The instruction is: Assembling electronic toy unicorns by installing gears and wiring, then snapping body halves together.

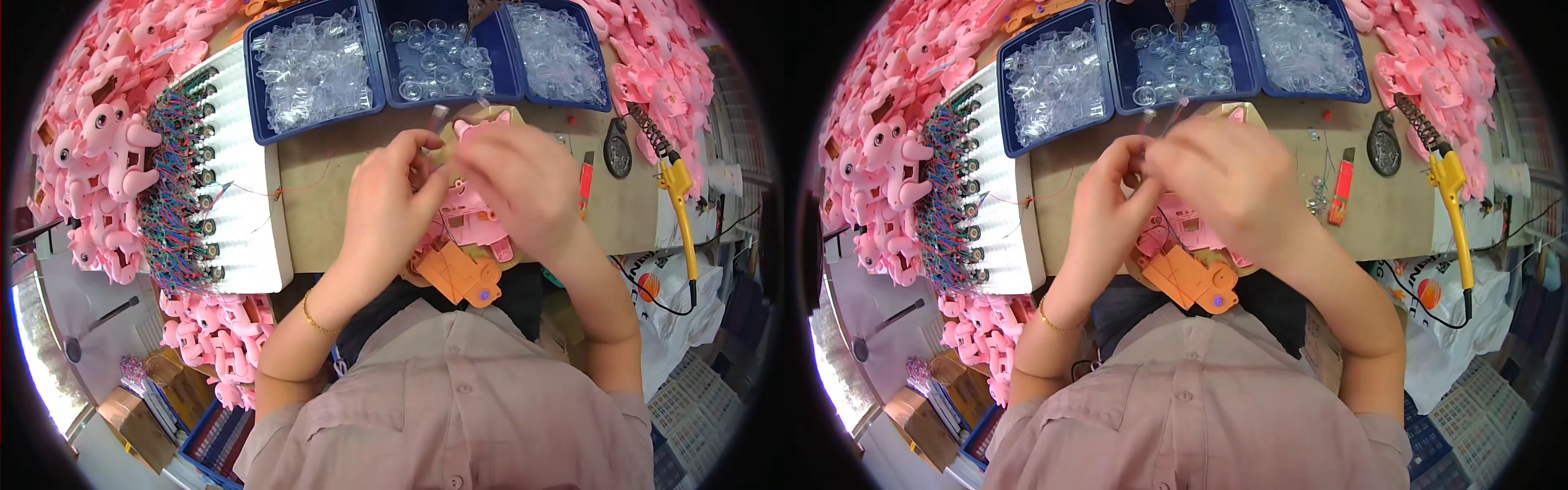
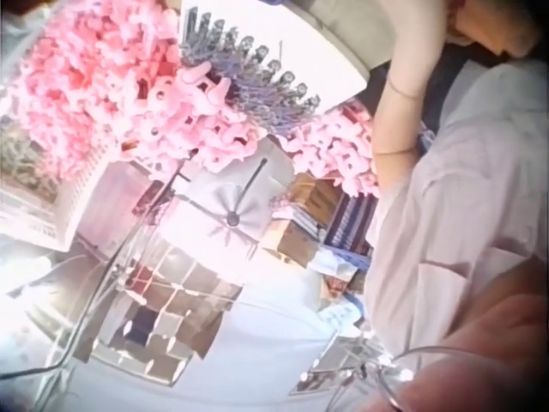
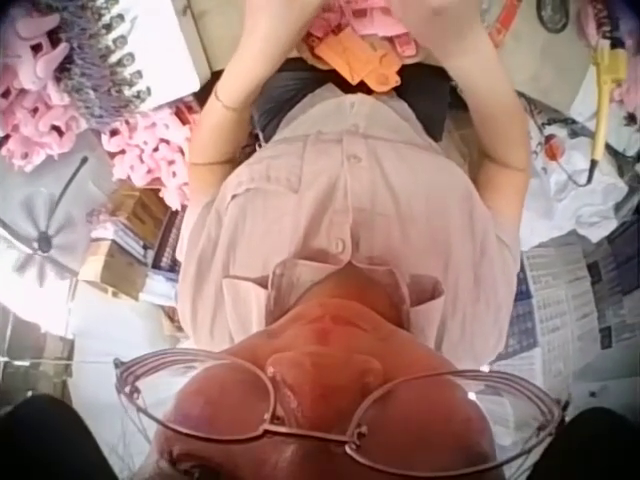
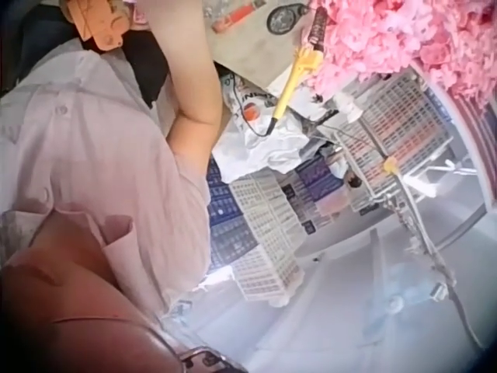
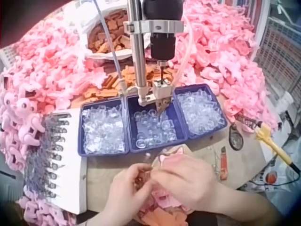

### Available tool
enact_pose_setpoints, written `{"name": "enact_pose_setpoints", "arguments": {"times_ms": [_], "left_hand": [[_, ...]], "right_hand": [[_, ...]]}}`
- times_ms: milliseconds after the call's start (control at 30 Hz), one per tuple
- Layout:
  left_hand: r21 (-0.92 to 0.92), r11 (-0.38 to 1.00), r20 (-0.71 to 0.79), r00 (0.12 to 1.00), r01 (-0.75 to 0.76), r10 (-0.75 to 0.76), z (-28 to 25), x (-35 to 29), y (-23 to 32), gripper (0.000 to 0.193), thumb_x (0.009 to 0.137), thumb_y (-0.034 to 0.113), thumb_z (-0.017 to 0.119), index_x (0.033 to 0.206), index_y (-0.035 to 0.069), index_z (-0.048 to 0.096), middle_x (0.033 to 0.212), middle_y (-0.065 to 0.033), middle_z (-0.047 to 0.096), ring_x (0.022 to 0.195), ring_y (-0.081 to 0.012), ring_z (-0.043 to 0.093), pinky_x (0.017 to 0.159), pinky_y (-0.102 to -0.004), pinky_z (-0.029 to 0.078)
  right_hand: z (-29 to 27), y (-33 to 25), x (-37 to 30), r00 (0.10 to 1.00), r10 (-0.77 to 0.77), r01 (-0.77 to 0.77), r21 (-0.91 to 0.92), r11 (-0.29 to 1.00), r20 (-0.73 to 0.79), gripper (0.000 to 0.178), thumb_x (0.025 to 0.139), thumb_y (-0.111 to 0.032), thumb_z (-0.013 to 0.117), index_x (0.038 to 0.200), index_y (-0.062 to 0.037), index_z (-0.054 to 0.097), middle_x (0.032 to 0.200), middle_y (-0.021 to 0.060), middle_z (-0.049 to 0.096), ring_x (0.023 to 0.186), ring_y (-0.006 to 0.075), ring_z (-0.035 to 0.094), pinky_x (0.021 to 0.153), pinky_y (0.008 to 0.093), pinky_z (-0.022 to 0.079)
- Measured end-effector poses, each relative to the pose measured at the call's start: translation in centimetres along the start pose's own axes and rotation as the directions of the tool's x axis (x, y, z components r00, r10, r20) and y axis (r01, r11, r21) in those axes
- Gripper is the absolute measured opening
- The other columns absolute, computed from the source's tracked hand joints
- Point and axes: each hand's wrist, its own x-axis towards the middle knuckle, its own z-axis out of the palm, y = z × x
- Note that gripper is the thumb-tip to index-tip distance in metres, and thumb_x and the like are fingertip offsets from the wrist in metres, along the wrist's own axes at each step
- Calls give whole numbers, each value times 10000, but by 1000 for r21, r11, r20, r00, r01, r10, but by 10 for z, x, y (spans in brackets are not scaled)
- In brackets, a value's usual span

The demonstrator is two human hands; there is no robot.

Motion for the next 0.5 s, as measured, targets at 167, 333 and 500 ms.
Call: {"name": "enact_pose_setpoints", "arguments": {"times_ms": [167, 333, 500], "left_hand": [[-152, 983, 115, 986, -100, 118, -6, 5, -19, 241, 788, 131, 645, 992, 3, 629, 788, -95, 633, 786, -203, 583, 779, -315, 456], [-294, 955, 347, 936, 45, 62, -30, 14, -11, 262, 839, 183, 654, 1006, -18, 626, 869, -84, 665, 877, -100, 598, 767, -251, 472], [-359, 924, 284, 958, 135, -30, -22, 7, -7, 211, 851, 181, 657, 945, -4, 615, 894, -46, 657, 856, -97, 588, 780, -256, 470]], "right_hand": [[-14, -25, -30, 914, 250, -360, 357, 862, 320, 207, 723, 46, 685, 907, -5, 605, 856, 99, 615, 744, 202, 617, 617, 288, 482], [-28, -18, -34, 573, 656, -778, 578, 246, 491, 110, 779, 78, 626, 882, 40, 613, 943, 82, 619, 785, 121, 609, 642, 224, 492], [-48, -26, -40, 510, 609, -838, 510, 194, 607, 125, 778, 96, 601, 900, 74, 619, 863, 123, 644, 755, 153, 630, 656, 271, 540]]}}
